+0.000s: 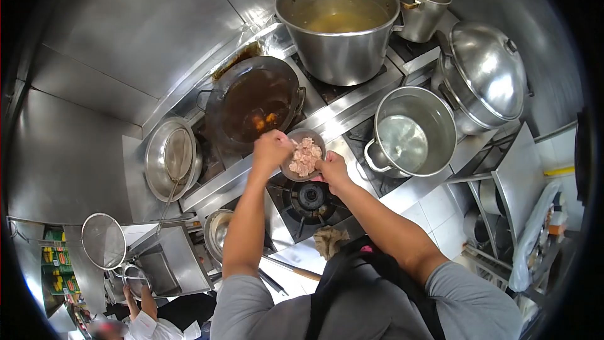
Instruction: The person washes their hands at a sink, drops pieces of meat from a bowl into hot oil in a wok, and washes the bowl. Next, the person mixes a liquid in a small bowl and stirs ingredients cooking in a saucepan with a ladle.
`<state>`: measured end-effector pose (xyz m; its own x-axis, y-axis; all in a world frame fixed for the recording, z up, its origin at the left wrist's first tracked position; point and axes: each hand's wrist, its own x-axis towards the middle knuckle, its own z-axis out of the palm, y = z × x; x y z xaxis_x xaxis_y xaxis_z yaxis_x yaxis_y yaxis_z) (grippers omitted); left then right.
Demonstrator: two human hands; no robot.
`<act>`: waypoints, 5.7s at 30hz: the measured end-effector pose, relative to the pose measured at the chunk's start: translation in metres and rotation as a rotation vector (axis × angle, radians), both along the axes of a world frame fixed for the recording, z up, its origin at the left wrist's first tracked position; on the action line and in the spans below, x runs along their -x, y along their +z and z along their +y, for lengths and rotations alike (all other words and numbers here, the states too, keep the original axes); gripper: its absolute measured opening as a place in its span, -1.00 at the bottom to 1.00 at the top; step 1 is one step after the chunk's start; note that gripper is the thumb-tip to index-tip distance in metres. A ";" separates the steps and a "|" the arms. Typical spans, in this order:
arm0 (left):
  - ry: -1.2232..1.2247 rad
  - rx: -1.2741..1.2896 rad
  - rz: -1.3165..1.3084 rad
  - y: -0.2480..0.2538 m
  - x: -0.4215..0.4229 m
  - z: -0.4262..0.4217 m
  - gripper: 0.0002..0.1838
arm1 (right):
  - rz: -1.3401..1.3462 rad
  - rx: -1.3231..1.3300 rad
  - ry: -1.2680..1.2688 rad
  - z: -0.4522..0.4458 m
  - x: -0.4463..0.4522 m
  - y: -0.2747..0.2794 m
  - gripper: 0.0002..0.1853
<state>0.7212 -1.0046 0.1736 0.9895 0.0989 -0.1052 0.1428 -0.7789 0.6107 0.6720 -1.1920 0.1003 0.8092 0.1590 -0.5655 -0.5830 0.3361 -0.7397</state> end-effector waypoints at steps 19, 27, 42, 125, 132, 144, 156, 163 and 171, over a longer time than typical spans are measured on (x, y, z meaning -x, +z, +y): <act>-0.030 -0.314 0.006 -0.028 0.012 -0.043 -0.68 | -0.170 0.146 0.068 0.014 0.008 0.003 -0.80; 0.059 0.129 -0.237 0.011 -0.042 0.011 -0.79 | 0.119 -0.132 -0.010 -0.020 0.005 -0.022 -0.79; -0.454 -0.212 -0.045 -0.042 -0.021 -0.047 -0.83 | 0.275 0.148 1.041 -0.202 0.171 -0.164 -0.68; 0.102 -0.066 -0.146 0.020 -0.024 0.053 -0.73 | -0.022 -0.069 -0.033 -0.016 0.013 -0.024 -0.76; 0.200 -0.306 -0.149 -0.054 -0.130 0.111 -0.76 | 0.018 -0.102 -0.059 -0.019 0.014 -0.022 -0.79; -0.382 -0.430 0.008 -0.031 0.028 -0.035 -0.77 | -0.261 0.125 0.026 -0.014 0.026 -0.031 -0.74; -0.018 -0.037 -0.139 0.002 0.060 0.012 -0.79 | -0.149 0.088 0.030 -0.019 0.027 -0.026 -0.73; 0.120 -0.520 -0.162 -0.045 -0.029 0.121 -0.78 | -0.047 -0.042 0.007 -0.019 0.028 -0.021 -0.75; -0.169 -0.122 0.088 0.013 0.004 0.007 -0.75 | -0.166 0.084 0.025 -0.029 0.028 -0.030 -0.75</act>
